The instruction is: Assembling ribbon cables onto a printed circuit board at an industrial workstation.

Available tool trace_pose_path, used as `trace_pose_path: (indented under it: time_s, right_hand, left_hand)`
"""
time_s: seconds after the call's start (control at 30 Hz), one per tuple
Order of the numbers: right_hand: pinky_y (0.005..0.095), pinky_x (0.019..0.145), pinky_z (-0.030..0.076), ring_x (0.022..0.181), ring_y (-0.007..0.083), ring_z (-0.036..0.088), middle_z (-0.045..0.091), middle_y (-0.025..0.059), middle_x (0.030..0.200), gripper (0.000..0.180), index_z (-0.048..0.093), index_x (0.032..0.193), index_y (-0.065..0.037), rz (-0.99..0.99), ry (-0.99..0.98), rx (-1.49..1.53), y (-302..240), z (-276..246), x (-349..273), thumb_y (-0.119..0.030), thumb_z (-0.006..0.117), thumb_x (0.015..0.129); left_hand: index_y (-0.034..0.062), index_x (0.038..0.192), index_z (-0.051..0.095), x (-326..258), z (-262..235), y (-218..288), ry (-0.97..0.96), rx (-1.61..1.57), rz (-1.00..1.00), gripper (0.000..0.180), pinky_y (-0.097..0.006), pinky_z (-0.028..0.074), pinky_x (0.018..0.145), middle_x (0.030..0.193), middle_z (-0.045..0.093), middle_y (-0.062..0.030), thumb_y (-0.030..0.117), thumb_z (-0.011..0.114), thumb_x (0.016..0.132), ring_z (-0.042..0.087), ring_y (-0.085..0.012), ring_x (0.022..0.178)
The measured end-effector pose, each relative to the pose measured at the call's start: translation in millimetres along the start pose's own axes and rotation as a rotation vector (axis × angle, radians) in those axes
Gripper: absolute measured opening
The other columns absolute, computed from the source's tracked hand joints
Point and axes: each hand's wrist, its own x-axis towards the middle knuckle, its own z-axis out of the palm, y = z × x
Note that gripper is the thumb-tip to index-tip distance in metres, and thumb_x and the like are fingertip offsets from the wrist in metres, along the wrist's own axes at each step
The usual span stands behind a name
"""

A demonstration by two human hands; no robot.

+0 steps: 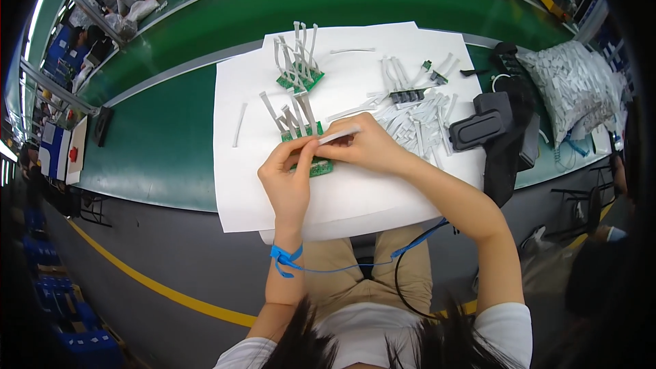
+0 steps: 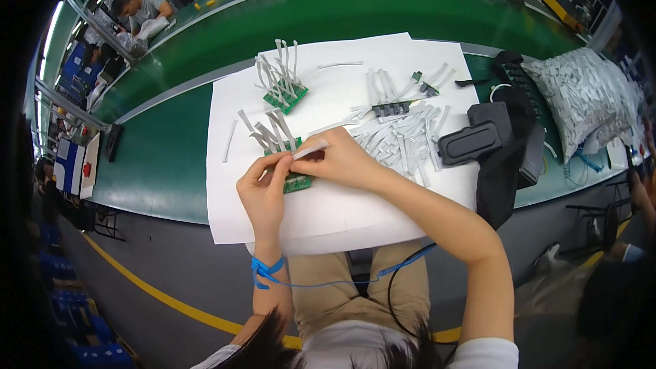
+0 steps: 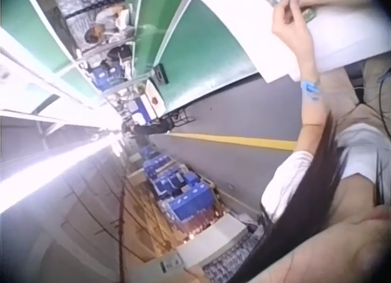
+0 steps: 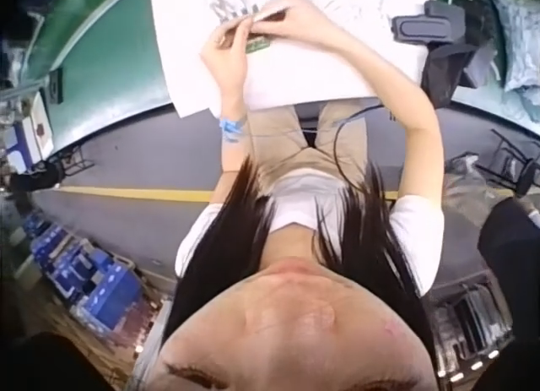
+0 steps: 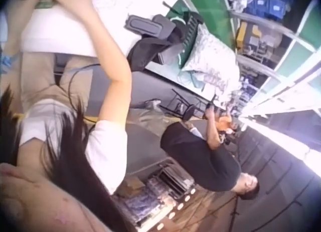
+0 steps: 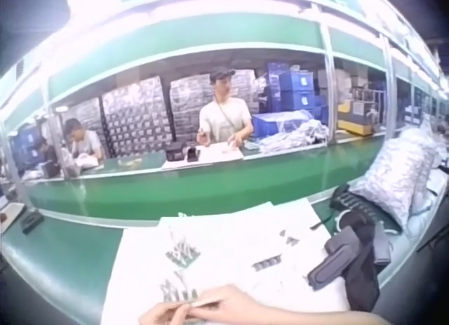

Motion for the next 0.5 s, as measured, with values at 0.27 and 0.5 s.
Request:
trace_pose_path:
  time_s: [0.27,0.5]
  right_hand:
    - [0.0206,0.066,0.050,0.071,0.0059,0.061,0.074,0.0052,0.089,0.019,0.075,0.100,-0.001,0.068,0.072,0.087,-4.3,-34.2,6.1,-0.011,0.078,0.084]
    - [0.0366,0.069,0.055,0.077,0.0288,0.067,0.069,0.0109,0.087,0.011,0.075,0.090,-0.004,-0.291,0.042,-0.470,-7.1,-31.6,-8.9,-0.012,0.072,0.083]
  left_hand:
    - [-0.0025,0.093,0.070,22.2,-21.0,14.3,-0.026,0.441,0.122,0.005,-0.029,0.053,0.066,0.087,0.071,-0.0108,-0.003,0.067,0.088,0.068,-0.0175,0.075]
    - [-0.0007,0.090,0.067,21.7,-36.6,36.4,-0.219,0.667,0.454,0.005,-0.037,0.051,0.069,0.084,0.065,-0.0112,-0.002,0.069,0.085,0.062,-0.0275,0.079]
